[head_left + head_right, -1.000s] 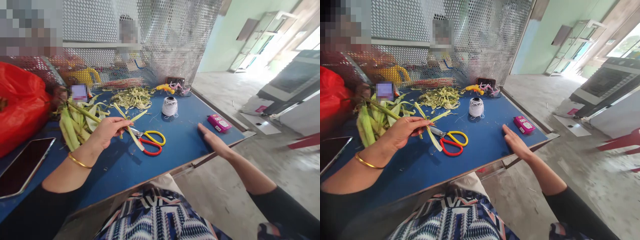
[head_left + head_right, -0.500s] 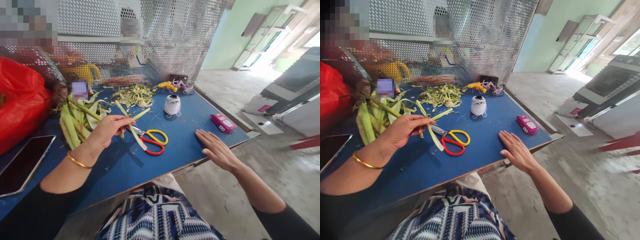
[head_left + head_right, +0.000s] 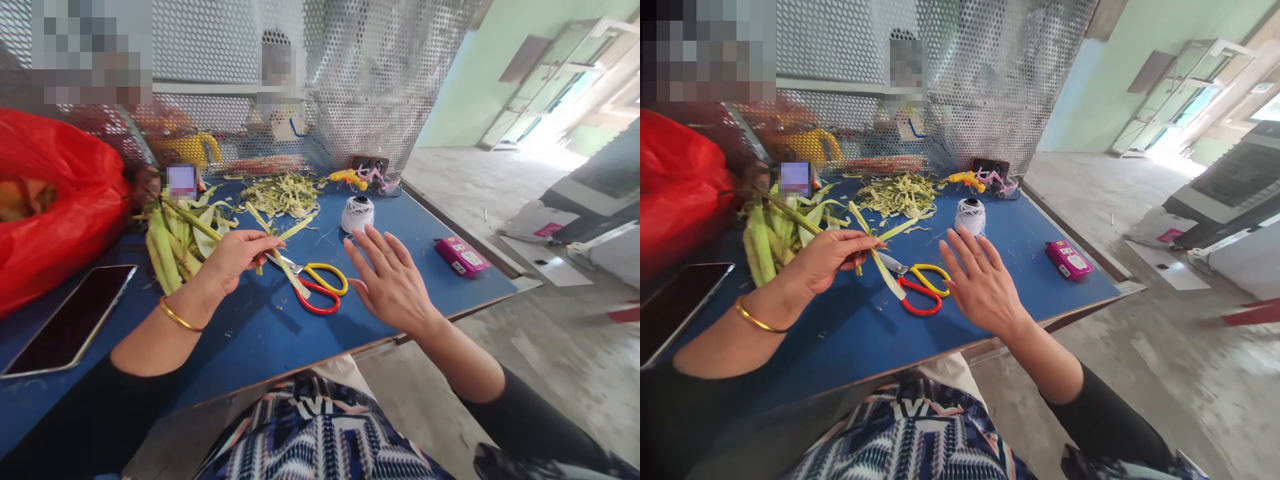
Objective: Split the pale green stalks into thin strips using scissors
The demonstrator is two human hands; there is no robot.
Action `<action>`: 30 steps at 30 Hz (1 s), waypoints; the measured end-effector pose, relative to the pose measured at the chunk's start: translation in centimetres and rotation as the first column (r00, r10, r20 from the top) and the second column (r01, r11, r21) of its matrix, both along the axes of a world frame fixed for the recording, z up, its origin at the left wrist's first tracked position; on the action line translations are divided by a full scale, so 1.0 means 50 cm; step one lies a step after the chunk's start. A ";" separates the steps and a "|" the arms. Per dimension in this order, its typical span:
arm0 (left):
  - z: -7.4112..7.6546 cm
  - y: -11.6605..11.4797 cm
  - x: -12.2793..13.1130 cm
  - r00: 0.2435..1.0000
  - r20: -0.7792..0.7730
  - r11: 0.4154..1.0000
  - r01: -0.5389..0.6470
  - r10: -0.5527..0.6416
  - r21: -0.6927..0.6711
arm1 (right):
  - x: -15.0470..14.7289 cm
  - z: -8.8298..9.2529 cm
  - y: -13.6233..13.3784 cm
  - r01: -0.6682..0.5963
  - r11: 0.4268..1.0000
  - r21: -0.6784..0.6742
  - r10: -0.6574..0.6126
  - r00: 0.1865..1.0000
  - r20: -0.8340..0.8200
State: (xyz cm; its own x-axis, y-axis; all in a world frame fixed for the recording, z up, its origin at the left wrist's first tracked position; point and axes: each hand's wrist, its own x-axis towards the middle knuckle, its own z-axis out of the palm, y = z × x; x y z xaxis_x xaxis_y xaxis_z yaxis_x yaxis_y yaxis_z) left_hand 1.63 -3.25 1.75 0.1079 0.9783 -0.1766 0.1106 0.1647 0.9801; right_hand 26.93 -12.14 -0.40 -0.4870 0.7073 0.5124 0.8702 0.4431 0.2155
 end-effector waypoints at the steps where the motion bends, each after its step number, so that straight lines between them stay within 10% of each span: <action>1: -0.001 0.001 -0.002 1.000 0.011 1.000 -0.003 0.003 0.008 | -0.014 0.003 0.021 -0.038 0.999 0.030 0.038 0.999 -0.002; 15: -0.004 0.032 -0.030 0.977 0.085 0.978 -0.201 0.196 0.059 | -0.166 0.010 0.189 -0.377 0.881 0.285 0.460 0.823 -0.334; 23: -0.019 0.009 -0.001 0.984 -0.080 0.984 0.167 -0.162 0.068 | -0.136 0.010 0.208 -0.326 0.945 -0.041 0.209 0.692 -0.691; 30: -0.033 -0.010 0.020 0.932 -0.212 0.951 0.308 -0.294 0.035 | -0.154 -0.001 0.208 -0.590 0.640 -0.492 -0.234 0.461 -0.856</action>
State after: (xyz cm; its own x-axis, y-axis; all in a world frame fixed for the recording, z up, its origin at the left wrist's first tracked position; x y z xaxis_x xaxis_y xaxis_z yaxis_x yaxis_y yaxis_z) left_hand 2.62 -3.74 0.08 0.3680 0.9157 -0.1614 0.3413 0.0285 0.9395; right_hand 19.25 -1.75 -0.46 -0.3018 0.9416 0.1492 0.2827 0.2378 -0.9293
